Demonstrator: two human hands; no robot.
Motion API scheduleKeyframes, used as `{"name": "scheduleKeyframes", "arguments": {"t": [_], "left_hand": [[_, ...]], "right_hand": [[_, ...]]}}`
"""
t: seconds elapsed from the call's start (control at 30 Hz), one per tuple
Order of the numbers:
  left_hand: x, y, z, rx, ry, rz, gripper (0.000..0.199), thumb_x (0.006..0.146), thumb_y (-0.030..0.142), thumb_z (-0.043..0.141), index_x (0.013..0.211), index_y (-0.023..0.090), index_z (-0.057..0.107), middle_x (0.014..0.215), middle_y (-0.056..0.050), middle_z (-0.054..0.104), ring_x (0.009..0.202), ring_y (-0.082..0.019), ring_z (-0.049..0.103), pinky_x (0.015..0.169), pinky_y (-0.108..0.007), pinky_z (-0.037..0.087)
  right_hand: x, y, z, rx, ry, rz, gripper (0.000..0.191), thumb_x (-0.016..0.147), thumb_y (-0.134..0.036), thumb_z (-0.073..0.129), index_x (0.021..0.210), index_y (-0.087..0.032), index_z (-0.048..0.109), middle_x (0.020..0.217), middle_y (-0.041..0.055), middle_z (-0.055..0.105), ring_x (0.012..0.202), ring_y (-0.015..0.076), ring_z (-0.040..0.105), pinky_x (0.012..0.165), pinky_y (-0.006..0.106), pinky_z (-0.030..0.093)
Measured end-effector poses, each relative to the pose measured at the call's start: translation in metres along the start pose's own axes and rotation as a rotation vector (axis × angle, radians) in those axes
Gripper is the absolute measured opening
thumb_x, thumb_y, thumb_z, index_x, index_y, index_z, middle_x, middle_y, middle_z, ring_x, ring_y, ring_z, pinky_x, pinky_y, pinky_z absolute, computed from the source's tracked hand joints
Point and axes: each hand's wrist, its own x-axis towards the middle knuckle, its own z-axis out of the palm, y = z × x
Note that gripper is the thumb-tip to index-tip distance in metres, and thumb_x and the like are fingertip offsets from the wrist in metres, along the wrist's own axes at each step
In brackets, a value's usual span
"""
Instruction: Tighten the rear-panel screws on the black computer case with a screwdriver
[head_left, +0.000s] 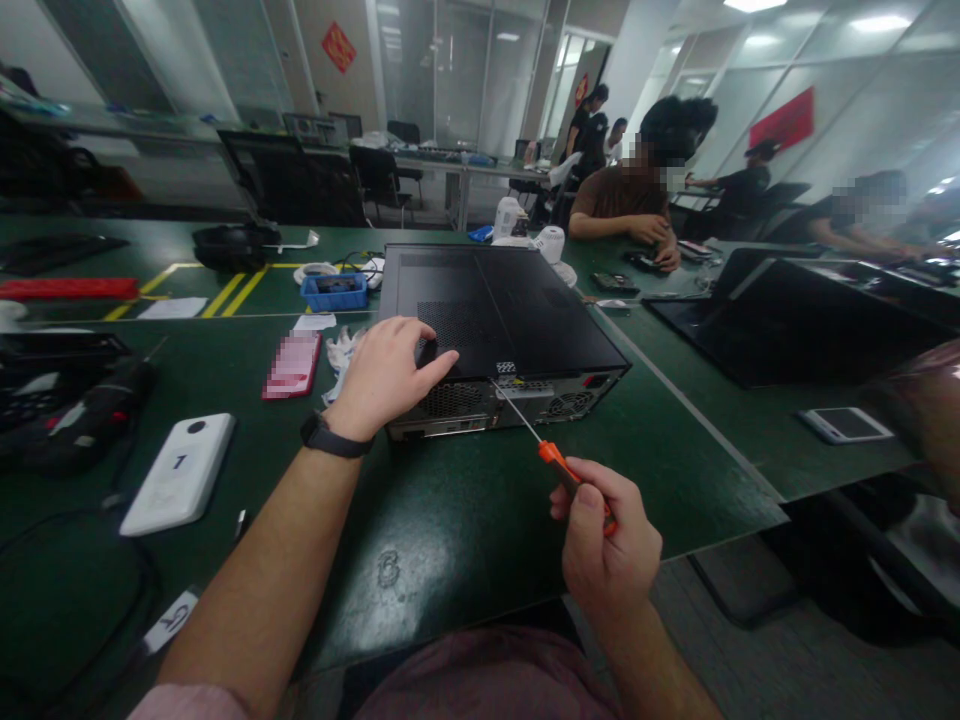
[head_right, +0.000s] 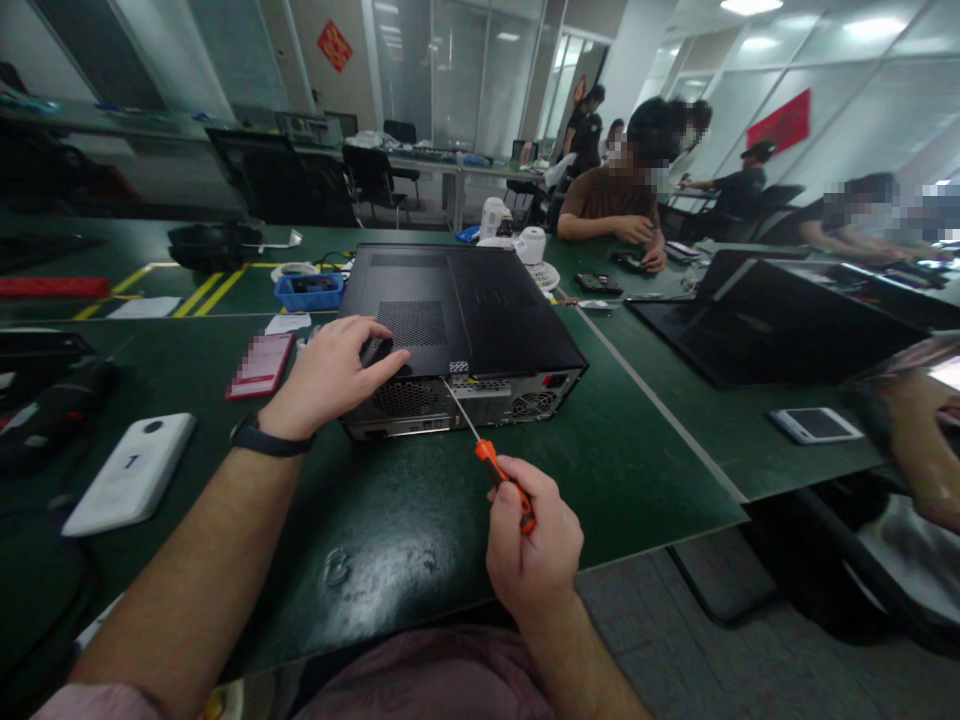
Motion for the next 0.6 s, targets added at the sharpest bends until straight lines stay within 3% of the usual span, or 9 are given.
{"name": "scheduleKeyframes", "arguments": {"t": [0.23, 0.43, 0.6], "left_hand": [[0.000, 0.000, 0.000, -0.001, 0.009, 0.007, 0.038, 0.095, 0.053, 0.060, 0.110, 0.019, 0.068, 0.117, -0.011, 0.071, 0.116, -0.030, 0.063, 0.106, -0.045, 0.047], [-0.001, -0.002, 0.002, -0.010, 0.006, -0.012, 0.040, 0.094, 0.055, 0.059, 0.111, 0.020, 0.068, 0.119, -0.011, 0.071, 0.118, -0.030, 0.062, 0.106, -0.046, 0.047], [-0.001, -0.002, 0.002, -0.016, 0.011, -0.005, 0.040, 0.095, 0.056, 0.059, 0.110, 0.020, 0.068, 0.119, -0.011, 0.071, 0.117, -0.030, 0.062, 0.106, -0.046, 0.047]], "right_hand": [[0.007, -0.009, 0.001, -0.056, 0.072, -0.119, 0.021, 0.091, -0.022, 0.060, 0.112, -0.020, 0.061, 0.095, 0.0053, 0.070, 0.079, 0.0171, 0.072, 0.068, 0.029, 0.060], [0.007, -0.013, 0.003, -0.088, 0.097, -0.157, 0.020, 0.092, -0.020, 0.062, 0.112, -0.022, 0.062, 0.093, 0.0032, 0.073, 0.073, 0.0156, 0.072, 0.064, 0.026, 0.058], [0.003, -0.008, 0.002, -0.075, 0.072, -0.051, 0.014, 0.097, -0.023, 0.059, 0.110, -0.023, 0.064, 0.081, 0.0001, 0.073, 0.062, 0.0139, 0.070, 0.057, 0.024, 0.055]]}}
